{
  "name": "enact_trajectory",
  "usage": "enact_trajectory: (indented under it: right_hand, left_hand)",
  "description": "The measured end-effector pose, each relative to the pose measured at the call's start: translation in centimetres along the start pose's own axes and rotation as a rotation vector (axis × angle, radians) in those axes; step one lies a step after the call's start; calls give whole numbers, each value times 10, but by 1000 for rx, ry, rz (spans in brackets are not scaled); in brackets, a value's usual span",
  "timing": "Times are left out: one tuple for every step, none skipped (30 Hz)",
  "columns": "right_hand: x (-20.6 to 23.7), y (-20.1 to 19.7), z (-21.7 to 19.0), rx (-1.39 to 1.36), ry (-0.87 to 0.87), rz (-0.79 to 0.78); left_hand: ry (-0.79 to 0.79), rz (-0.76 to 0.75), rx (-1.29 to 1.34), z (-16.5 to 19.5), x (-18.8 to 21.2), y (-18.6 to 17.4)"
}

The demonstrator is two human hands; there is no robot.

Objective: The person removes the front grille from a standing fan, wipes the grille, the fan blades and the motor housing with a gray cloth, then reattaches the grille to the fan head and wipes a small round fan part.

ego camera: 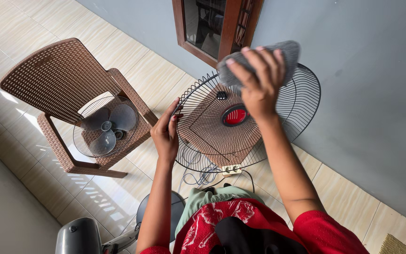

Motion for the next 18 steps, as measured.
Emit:
enact_trajectory:
  right_hand:
    - [2,-7,11,8,36,5]
    - [4,-10,20,10,85,12]
    - [7,-13,28,13,134,19]
    - [10,-15,35,17,186,27]
    - [14,-17,40,12,241,55]
    - [18,-18,44,8,294,86]
    - [22,-19,49,5,345,119]
    - [25,-18,49,0,354,158]
    - [29,-17,48,-6,364,194]
    - [32,-15,45,-14,375,231]
    - [34,-8,37,-21,335,217]
    - [35,-1,28,-29,296,202]
    - [36,5,19,-35,258,187]
    - [37,13,12,-67,245,159]
    - [35,21,5,-101,228,132]
    - [33,28,0,-136,209,107]
    - [31,32,-5,-78,181,58]
    - [31,35,-9,-21,153,5]
  left_hand:
    - [7,-1,-8,1,0,-1]
    - [14,-1,-15,1,0,-2]
    - [16,4,-17,2,-1,-2]
    - [17,6,-19,2,-2,-2]
    - [18,6,-22,3,-3,-2]
    - [19,14,-11,4,-3,-2]
    - [22,22,0,5,-5,-3]
    - [24,27,12,6,-6,-3]
    - [18,26,15,8,-7,-2]
    - [12,26,16,10,-7,-1]
    - [5,28,16,12,-7,-1]
    - [19,30,23,14,-7,0]
    - [32,30,31,17,-8,2]
    - [47,30,39,20,-8,4]
    - [16,35,34,19,-8,4]
    - [-13,42,28,18,-9,4]
    - [-44,49,22,17,-9,4]
    - [-42,53,58,18,-9,4]
Point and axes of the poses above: each hand's wrist, its own x-axis away from the middle knuckle, its own y-axis out of the palm, z = x × y, the point moved 7 cm from there along -x, towards the middle knuckle, and after that the axes turned 1 degree about -z, right-handed, at the moved point
